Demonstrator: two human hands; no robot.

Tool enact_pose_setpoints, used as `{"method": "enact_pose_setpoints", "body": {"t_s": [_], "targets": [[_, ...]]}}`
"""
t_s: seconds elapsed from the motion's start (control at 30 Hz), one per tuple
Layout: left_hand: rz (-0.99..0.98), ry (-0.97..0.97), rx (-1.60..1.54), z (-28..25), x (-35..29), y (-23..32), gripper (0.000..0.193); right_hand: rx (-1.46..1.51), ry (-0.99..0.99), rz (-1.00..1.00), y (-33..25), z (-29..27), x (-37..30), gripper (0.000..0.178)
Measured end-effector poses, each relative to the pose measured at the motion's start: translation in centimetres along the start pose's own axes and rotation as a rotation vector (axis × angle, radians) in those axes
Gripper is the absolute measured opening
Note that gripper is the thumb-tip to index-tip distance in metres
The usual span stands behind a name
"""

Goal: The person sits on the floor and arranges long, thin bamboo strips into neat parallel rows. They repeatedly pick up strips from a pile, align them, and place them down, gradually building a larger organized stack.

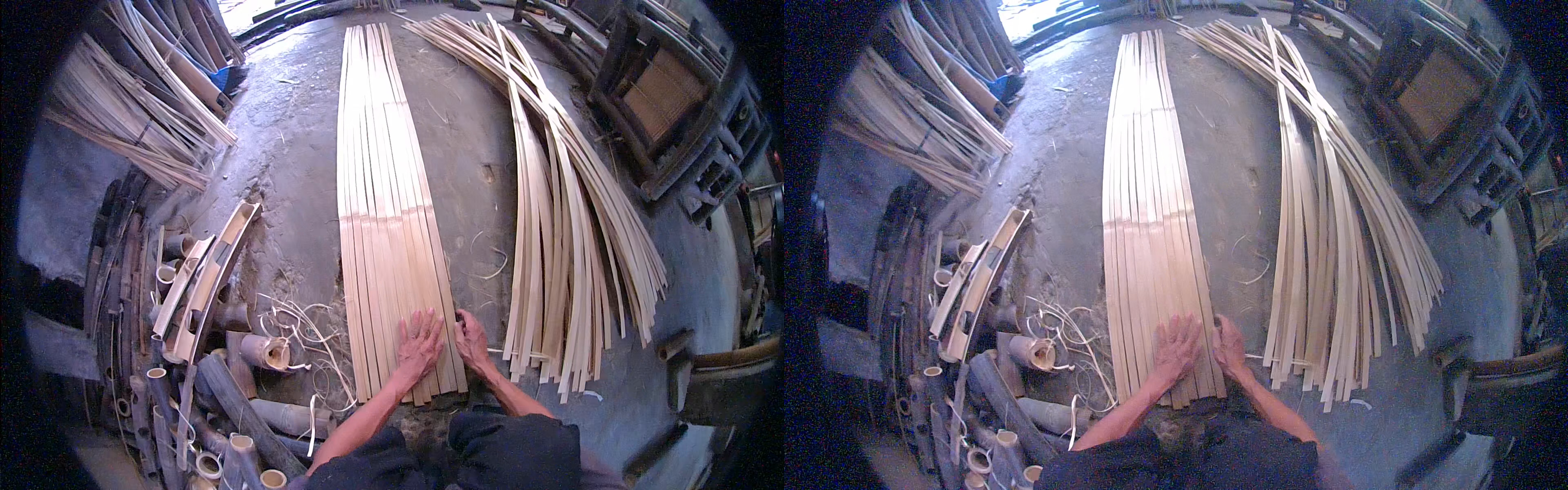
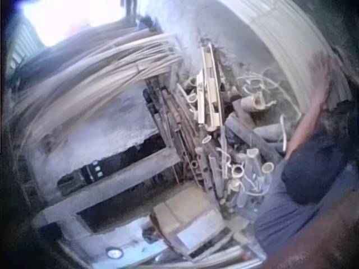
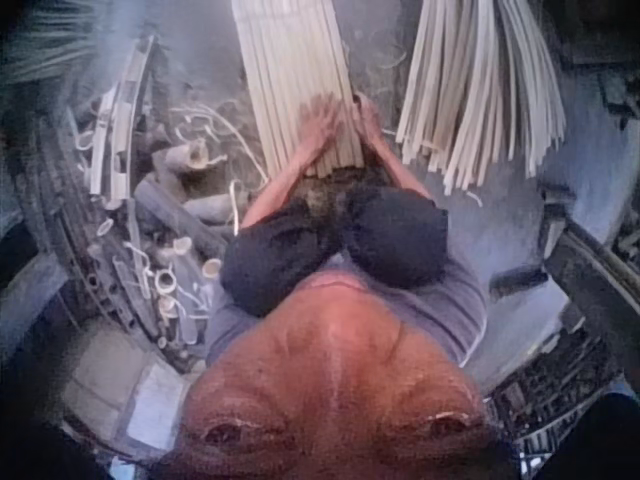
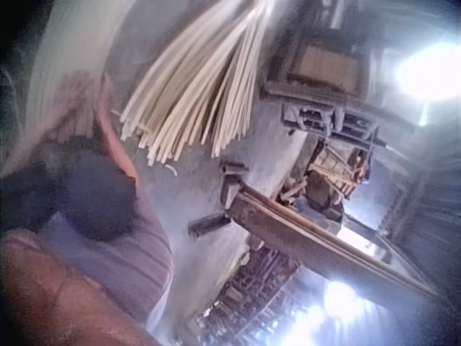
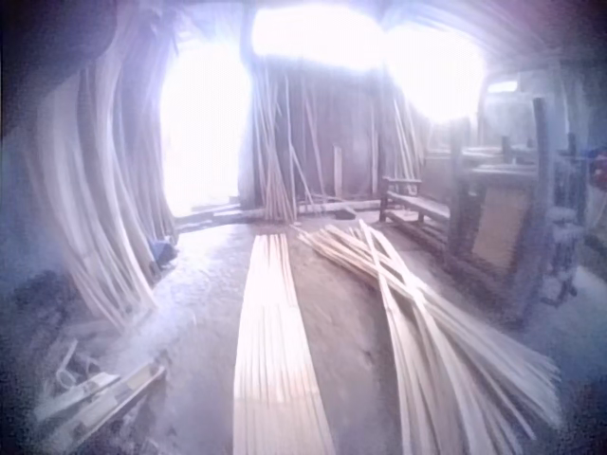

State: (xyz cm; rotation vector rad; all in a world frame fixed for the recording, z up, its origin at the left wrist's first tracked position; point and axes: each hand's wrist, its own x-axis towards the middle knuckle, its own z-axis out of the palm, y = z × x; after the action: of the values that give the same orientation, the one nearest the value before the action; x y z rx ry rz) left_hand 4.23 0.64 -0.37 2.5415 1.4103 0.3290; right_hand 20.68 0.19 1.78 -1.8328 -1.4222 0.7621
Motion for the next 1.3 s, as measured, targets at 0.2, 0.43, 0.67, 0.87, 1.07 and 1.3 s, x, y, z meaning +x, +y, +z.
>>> {"method": "enact_pose_setpoints", "body": {"t_s": [0.2, 0.43, 0.67, 0.87, 1.07, 1.3], "targets": [[0.01, 0.045, 0.0, -0.1, 0.1, 0.1, 0.057, 0.007, 0.169, -0.009, 2.0, 0.5, -0.2, 0.029], [-0.31, 0.232, -0.794, -3.8, 3.0, 0.3, 0.057, 0.246, 0.138, 0.095, -5.7, -0.8, -2.6, 0.033], [-0.646, 0.316, -1.2, -9.8, 6.2, 0.0, 0.055, 0.23, -0.146, 0.092, -7.5, 2.6, -4.1, 0.033], [-0.567, 0.612, -0.409, -7.8, 4.1, -9.4, 0.049, 0.287, -0.357, -0.063, -8.0, 4.7, -5.8, 0.035], [-0.645, 0.464, -0.416, -8.8, 1.3, -12.1, 0.049, 0.146, -0.416, -0.201, -3.0, 5.7, -7.5, 0.028], [-0.629, 0.503, -0.331, -7.1, -0.3, -13.1, 0.048, 0.281, -0.365, -0.093, -3.8, 5.7, -8.1, 0.023]]}}
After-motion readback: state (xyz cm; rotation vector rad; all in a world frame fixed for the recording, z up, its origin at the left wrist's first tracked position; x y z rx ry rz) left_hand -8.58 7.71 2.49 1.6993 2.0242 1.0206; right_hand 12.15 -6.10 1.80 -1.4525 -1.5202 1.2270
